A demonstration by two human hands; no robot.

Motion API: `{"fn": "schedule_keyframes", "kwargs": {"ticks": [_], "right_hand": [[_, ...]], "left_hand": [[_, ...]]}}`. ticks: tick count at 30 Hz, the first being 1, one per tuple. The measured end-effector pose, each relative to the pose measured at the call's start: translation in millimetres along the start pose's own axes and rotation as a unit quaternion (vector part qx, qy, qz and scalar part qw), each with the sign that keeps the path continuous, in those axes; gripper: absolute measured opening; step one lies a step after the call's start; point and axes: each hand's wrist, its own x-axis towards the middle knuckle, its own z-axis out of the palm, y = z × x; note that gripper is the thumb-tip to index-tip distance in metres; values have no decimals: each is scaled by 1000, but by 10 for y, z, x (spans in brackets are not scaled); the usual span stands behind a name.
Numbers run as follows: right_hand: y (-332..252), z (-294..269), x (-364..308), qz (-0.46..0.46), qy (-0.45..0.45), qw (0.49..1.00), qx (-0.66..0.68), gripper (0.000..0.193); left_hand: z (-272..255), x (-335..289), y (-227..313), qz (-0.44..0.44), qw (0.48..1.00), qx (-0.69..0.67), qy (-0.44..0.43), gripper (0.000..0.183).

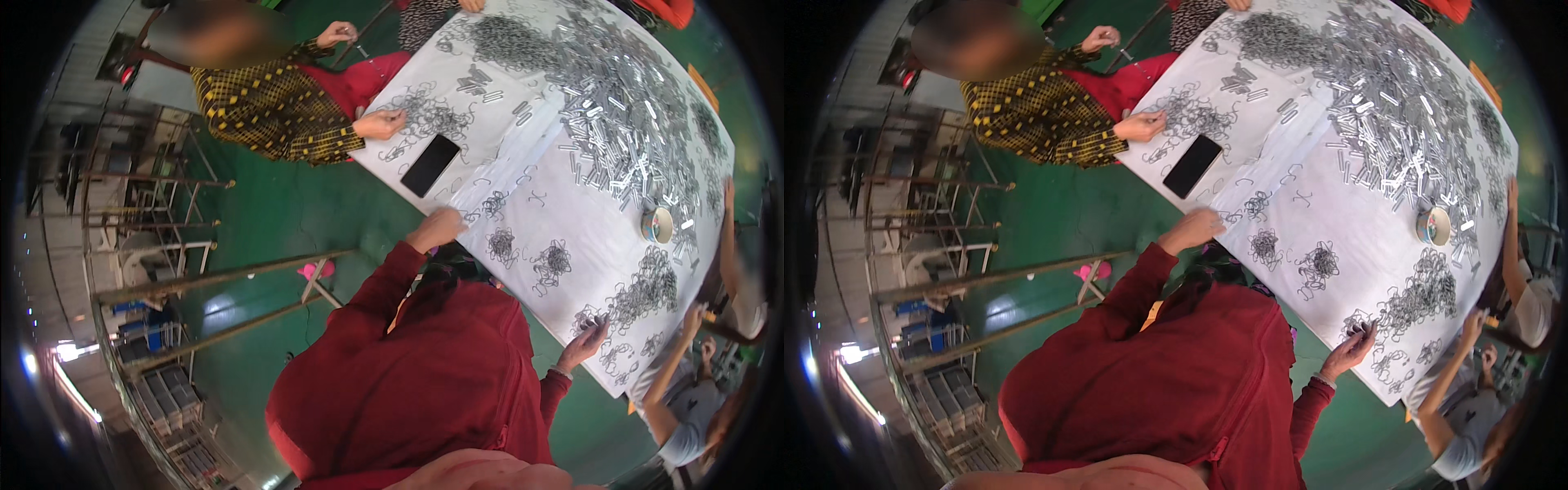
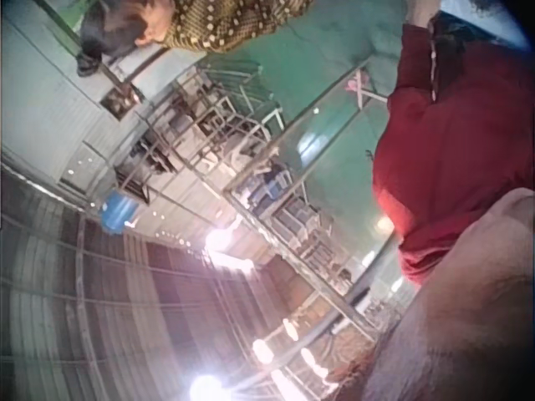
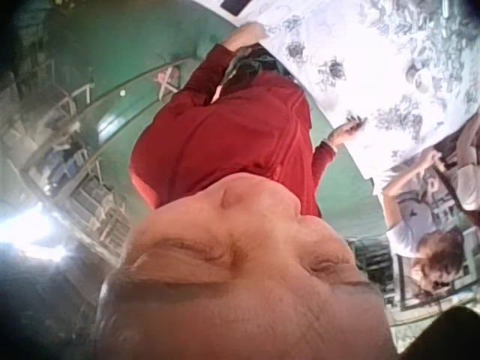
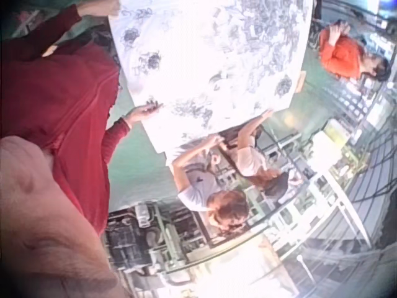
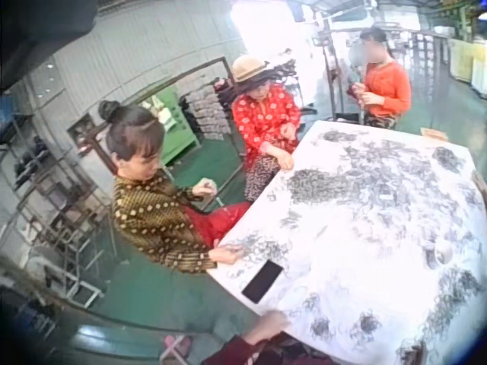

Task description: The person sits at a table and repeatedly picks up small metal wire pieces and cylindrical components, then connects them by hand. The person occasionally places the assembled units on the table or into a nearby container.

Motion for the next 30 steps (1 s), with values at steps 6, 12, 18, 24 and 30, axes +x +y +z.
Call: {"fn": "schedule_keyframes", "kwargs": {"ticks": [6,12,18,24,30], "right_hand": [[-422,-158,330,-49,7,998,46,34],[-813,111,616,-107,-12,991,75,32],[-1127,222,625,-151,-4,985,82,26],[-1130,227,596,-109,-5,992,58,28],[-1248,296,610,-87,36,995,45,27]], "left_hand": [[-175,-59,27,-58,974,-11,219,44],[-386,386,152,-81,962,-1,260,58],[-315,974,189,-60,984,16,166,65],[-621,1630,-90,-81,977,-51,193,64],[-1032,2241,345,58,919,-349,174,50]]}}
